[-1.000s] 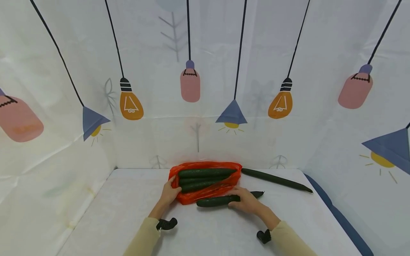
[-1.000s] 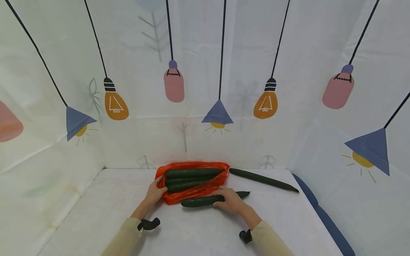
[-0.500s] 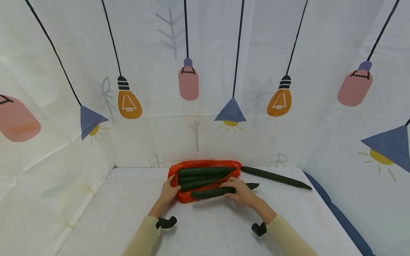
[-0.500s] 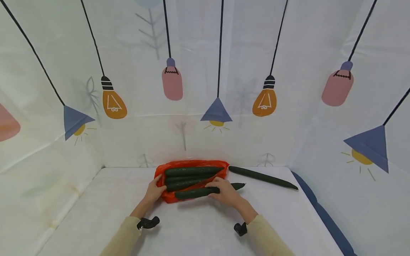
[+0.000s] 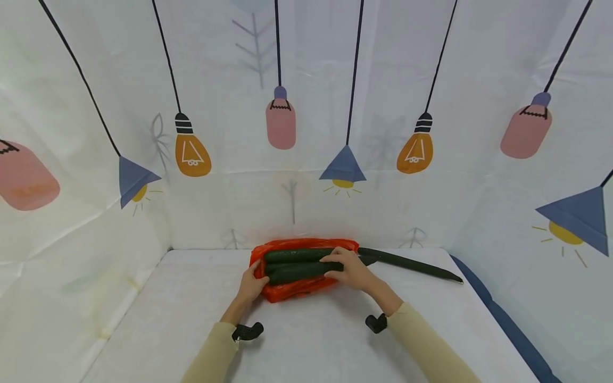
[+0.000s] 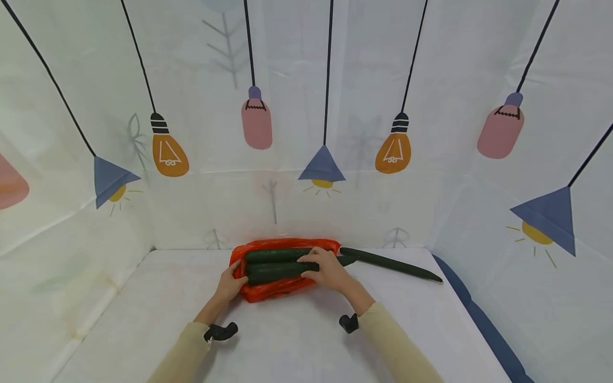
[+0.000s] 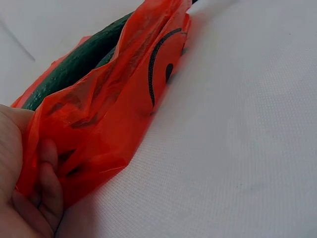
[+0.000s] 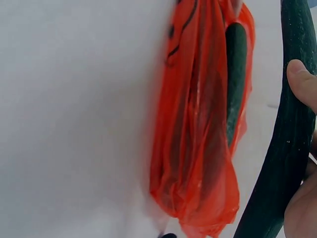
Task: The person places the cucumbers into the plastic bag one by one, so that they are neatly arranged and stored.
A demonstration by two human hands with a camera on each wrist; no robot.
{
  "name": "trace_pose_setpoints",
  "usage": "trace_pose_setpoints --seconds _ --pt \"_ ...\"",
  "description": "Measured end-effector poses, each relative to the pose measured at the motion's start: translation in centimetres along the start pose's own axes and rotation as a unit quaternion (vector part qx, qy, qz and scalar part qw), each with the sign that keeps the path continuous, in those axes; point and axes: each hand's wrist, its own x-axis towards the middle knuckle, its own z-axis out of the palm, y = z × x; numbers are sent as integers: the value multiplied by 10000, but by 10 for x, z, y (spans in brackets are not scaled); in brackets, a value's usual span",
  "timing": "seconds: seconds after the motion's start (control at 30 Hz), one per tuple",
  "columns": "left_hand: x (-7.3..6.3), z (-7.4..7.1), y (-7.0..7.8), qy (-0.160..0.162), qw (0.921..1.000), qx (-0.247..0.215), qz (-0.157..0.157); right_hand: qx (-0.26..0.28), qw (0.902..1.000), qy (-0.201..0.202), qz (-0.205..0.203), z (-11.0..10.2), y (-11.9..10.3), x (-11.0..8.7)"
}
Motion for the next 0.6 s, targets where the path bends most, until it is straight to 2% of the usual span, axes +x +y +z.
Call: trace_pose_setpoints --seconds 0.6 --pt "3 0 0 35 9999 113 -115 -133 9991 -50 394 4 4 46"
